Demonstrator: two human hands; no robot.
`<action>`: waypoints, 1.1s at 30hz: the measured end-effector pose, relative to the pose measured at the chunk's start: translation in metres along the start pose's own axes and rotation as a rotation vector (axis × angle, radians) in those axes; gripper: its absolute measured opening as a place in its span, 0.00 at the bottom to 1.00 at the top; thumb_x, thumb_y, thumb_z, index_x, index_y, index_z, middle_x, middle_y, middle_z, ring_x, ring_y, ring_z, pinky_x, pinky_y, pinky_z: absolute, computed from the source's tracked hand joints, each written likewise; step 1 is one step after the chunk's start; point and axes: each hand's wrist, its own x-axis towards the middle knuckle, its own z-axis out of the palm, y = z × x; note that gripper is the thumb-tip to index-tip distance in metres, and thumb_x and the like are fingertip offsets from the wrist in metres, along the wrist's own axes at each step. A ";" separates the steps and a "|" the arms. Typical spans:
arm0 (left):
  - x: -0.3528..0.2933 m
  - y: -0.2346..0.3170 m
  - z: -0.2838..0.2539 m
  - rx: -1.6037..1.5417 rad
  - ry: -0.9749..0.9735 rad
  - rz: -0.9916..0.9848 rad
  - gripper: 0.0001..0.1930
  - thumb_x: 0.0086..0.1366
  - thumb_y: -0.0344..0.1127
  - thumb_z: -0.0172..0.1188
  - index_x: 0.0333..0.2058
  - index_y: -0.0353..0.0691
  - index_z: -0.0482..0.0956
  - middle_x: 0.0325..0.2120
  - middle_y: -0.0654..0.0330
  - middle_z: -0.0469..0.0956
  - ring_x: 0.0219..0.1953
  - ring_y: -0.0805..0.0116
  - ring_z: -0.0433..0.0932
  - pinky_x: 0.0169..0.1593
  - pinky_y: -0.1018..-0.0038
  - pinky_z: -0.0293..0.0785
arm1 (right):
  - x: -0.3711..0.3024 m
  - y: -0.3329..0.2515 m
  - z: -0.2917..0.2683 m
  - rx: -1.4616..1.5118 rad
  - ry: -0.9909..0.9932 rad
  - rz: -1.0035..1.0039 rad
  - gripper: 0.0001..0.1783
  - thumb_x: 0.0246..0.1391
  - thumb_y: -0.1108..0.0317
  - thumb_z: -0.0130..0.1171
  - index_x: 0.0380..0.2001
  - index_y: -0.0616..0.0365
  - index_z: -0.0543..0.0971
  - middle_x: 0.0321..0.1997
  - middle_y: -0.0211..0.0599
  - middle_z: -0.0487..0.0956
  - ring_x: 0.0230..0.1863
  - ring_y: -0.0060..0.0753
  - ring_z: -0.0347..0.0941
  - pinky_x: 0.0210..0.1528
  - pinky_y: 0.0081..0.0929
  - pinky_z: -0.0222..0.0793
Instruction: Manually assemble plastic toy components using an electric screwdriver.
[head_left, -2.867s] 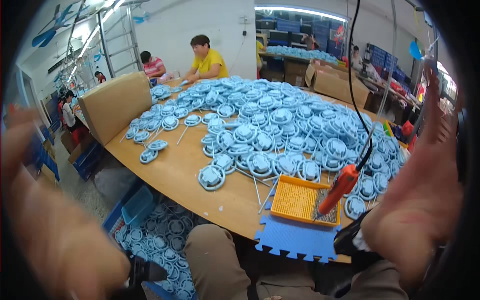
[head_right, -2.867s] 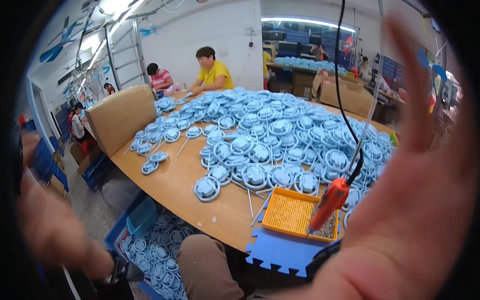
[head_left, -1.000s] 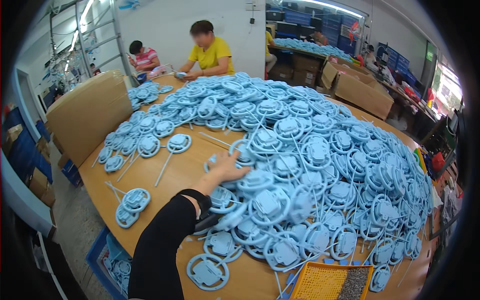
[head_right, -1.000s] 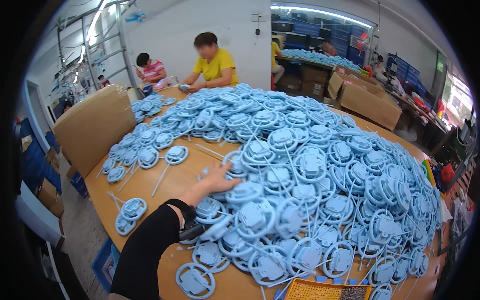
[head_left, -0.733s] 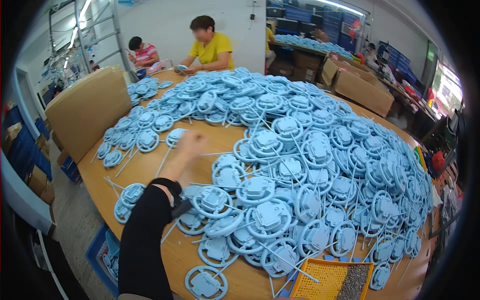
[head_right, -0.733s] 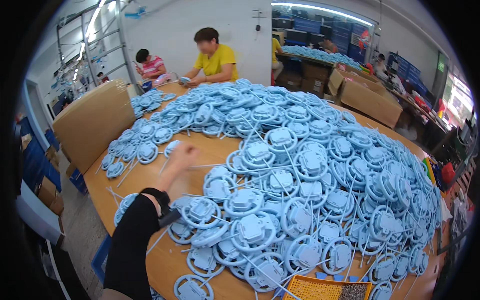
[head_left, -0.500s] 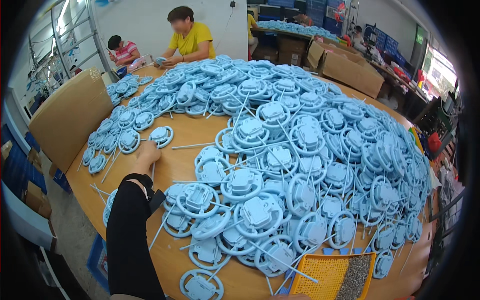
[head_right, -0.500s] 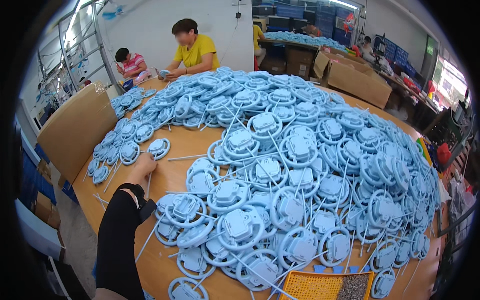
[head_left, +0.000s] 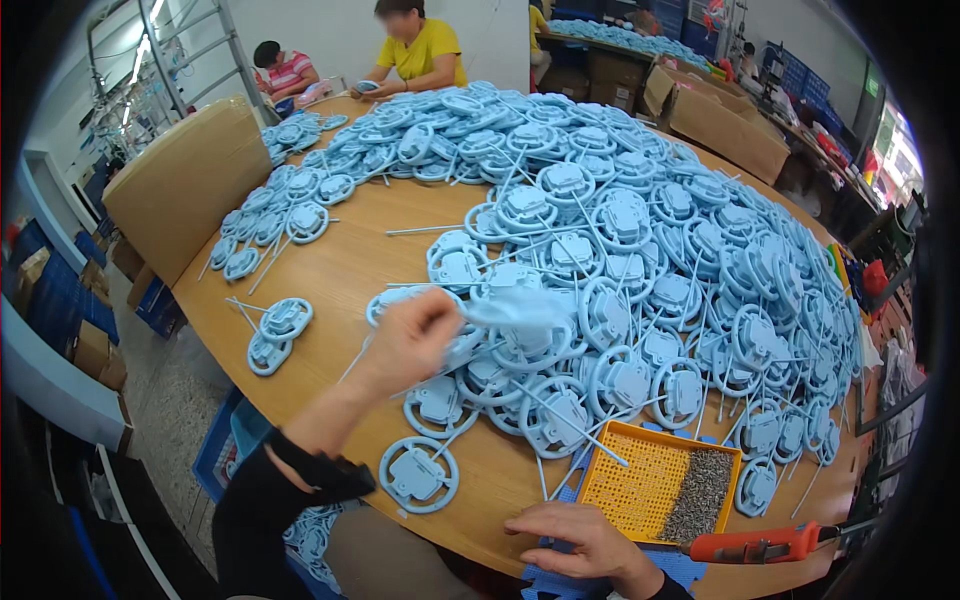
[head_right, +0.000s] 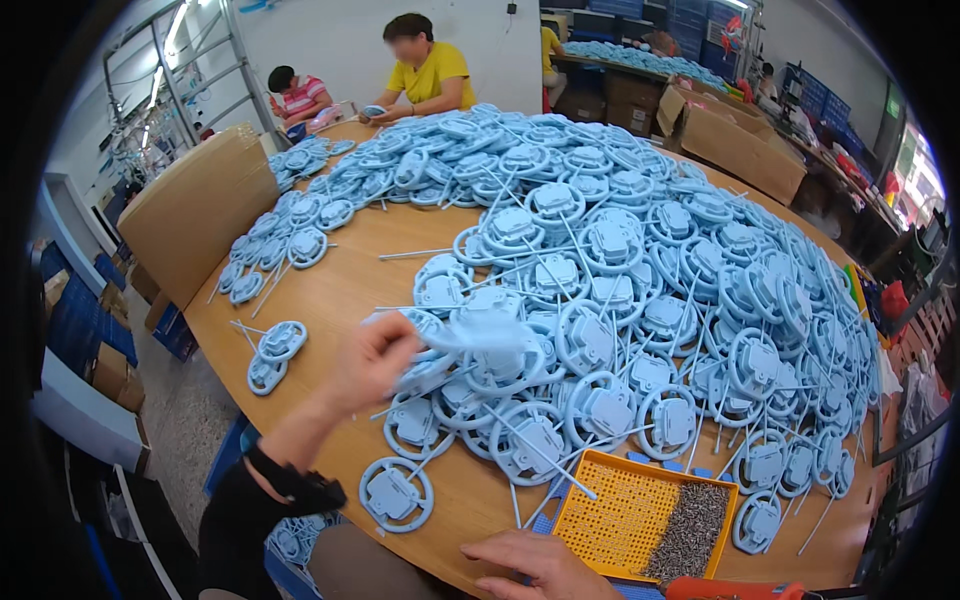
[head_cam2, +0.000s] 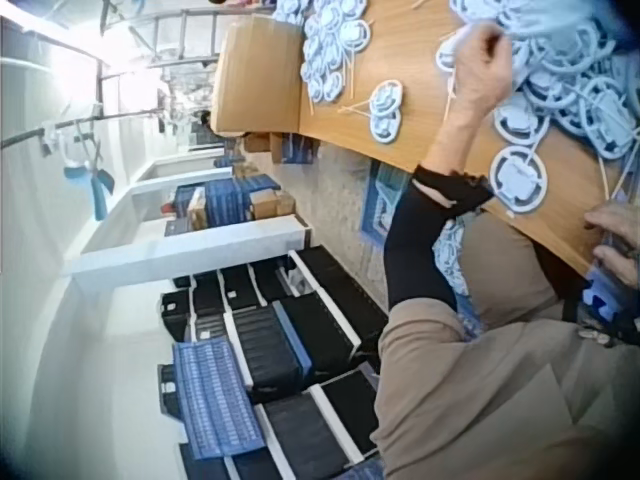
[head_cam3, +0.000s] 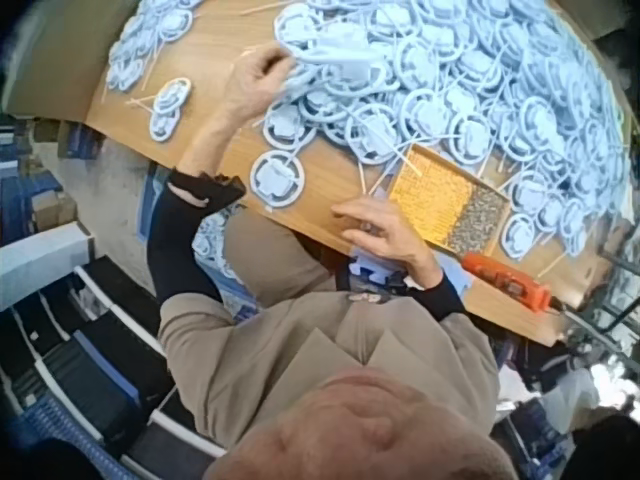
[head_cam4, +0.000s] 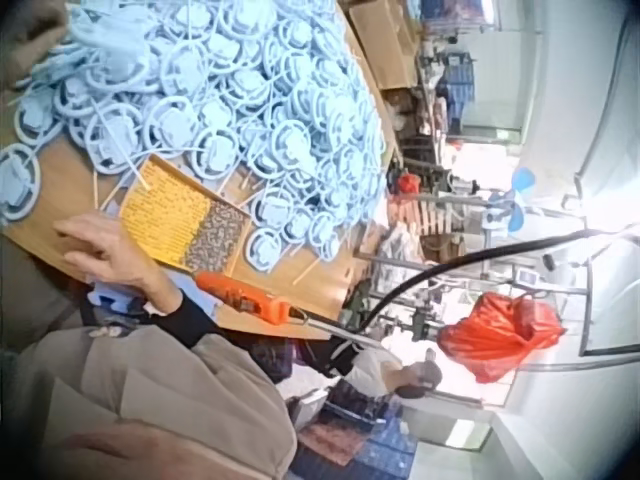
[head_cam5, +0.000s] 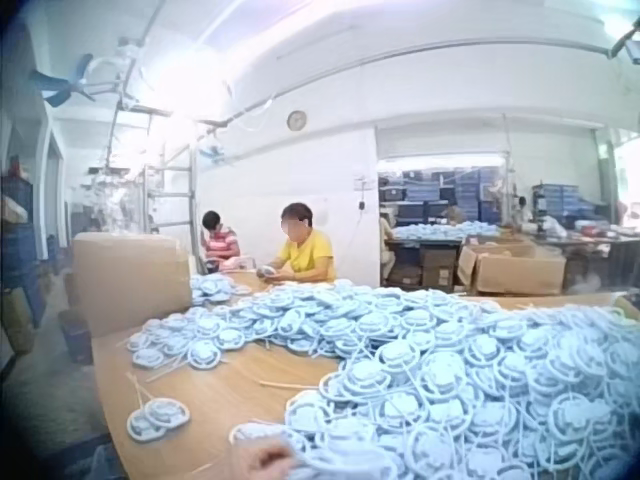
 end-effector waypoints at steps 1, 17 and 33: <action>-0.009 0.004 0.017 0.007 -0.051 0.044 0.04 0.61 0.30 0.57 0.29 0.37 0.74 0.19 0.63 0.71 0.23 0.78 0.68 0.27 0.78 0.65 | 0.000 -0.003 0.000 -0.003 -0.009 -0.015 0.20 0.47 0.71 0.65 0.46 0.62 0.78 0.41 0.45 0.80 0.42 0.44 0.77 0.45 0.32 0.72; 0.240 -0.159 -0.028 0.712 0.020 -0.186 0.27 0.51 0.43 0.63 0.48 0.34 0.76 0.52 0.45 0.72 0.53 0.52 0.72 0.55 0.63 0.68 | -0.001 0.004 -0.007 0.065 0.067 -0.183 0.19 0.49 0.70 0.64 0.45 0.63 0.77 0.38 0.47 0.78 0.37 0.48 0.75 0.37 0.35 0.70; 0.107 -0.019 0.008 0.498 0.303 0.278 0.10 0.53 0.29 0.59 0.35 0.39 0.74 0.30 0.53 0.77 0.30 0.55 0.76 0.34 0.63 0.71 | -0.003 -0.001 -0.005 0.061 -0.037 -0.042 0.20 0.49 0.70 0.65 0.47 0.62 0.77 0.40 0.44 0.80 0.41 0.43 0.77 0.43 0.32 0.72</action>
